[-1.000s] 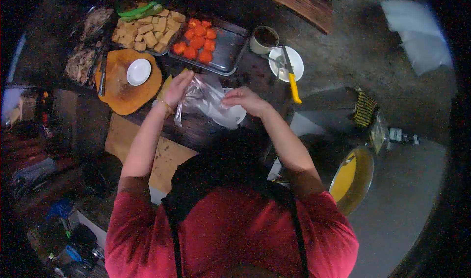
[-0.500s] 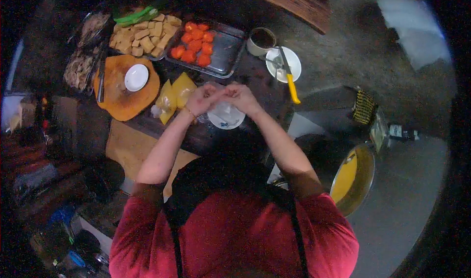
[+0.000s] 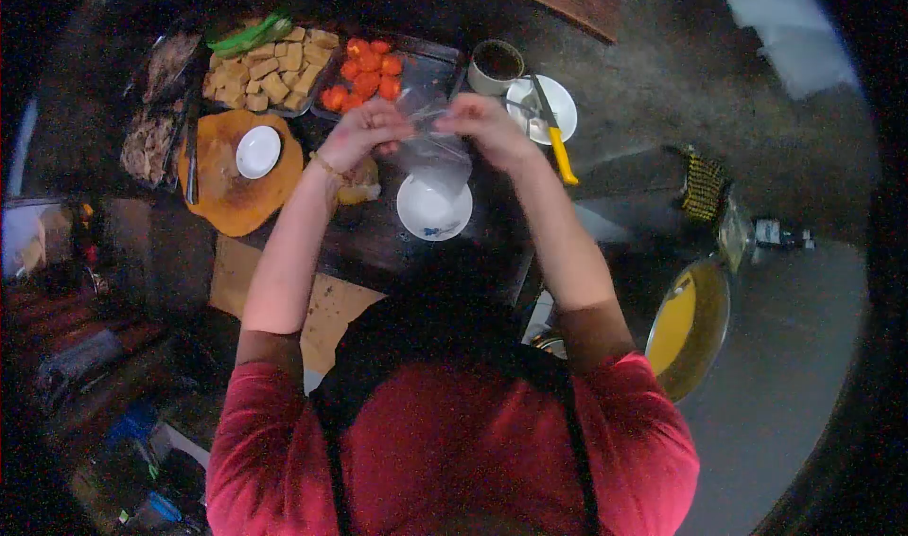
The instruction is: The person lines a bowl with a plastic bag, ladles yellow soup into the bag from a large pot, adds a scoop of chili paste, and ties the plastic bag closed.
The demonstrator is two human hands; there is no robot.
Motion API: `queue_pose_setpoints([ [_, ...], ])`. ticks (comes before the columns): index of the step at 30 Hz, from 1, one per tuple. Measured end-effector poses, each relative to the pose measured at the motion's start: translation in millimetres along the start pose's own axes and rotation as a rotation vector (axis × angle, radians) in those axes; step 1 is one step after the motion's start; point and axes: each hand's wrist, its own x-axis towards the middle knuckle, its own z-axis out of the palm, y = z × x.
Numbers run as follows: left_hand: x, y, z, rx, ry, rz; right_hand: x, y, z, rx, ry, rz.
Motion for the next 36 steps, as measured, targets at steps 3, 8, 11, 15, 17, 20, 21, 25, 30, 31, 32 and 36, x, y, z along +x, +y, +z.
queue_pose_setpoints([
  [3,-4.2,-6.6,-24.3,0.521,0.098,0.342,-3.1,-7.7,-32.5,-0.069,0.288,0.109],
  [8,-38.0,8.8,-4.9,1.366,0.332,0.565,-10.0,48.1,-56.4,-0.47,0.231,0.051],
  [11,-37.5,12.9,-4.1,1.45,0.437,0.566,-20.0,84.5,-54.2,-0.318,0.124,0.067],
  [15,-37.7,26.8,7.4,1.379,0.309,0.58,-55.4,178.8,-48.2,-0.616,0.109,0.38],
  [17,-31.0,26.2,15.4,1.346,0.246,0.621,-80.4,188.8,-27.5,-0.82,0.204,0.471],
  [20,-17.4,29.5,34.4,1.299,0.144,0.573,-111.9,187.3,-27.5,-0.704,0.243,0.315],
  [21,-14.2,29.5,41.4,1.284,0.112,0.484,-125.8,183.0,-32.8,-0.709,0.259,0.312],
  [25,7.2,-8.2,59.1,1.265,-0.051,0.356,-183.2,110.4,-46.9,-1.026,0.715,0.186],
  [30,23.1,-59.9,106.9,1.132,-0.129,0.496,-195.9,26.5,-49.3,-0.928,1.194,-0.122],
  [31,24.6,-57.4,122.0,1.129,-0.142,0.505,-192.2,17.3,-44.0,-0.932,1.209,-0.121],
  [32,23.5,-45.6,137.5,0.979,-0.122,0.444,-185.5,10.8,-36.1,-0.933,1.143,-0.105],
  [36,27.2,-24.6,168.4,0.952,-0.208,0.528,-165.9,14.6,-25.6,-1.011,0.885,0.132],
])
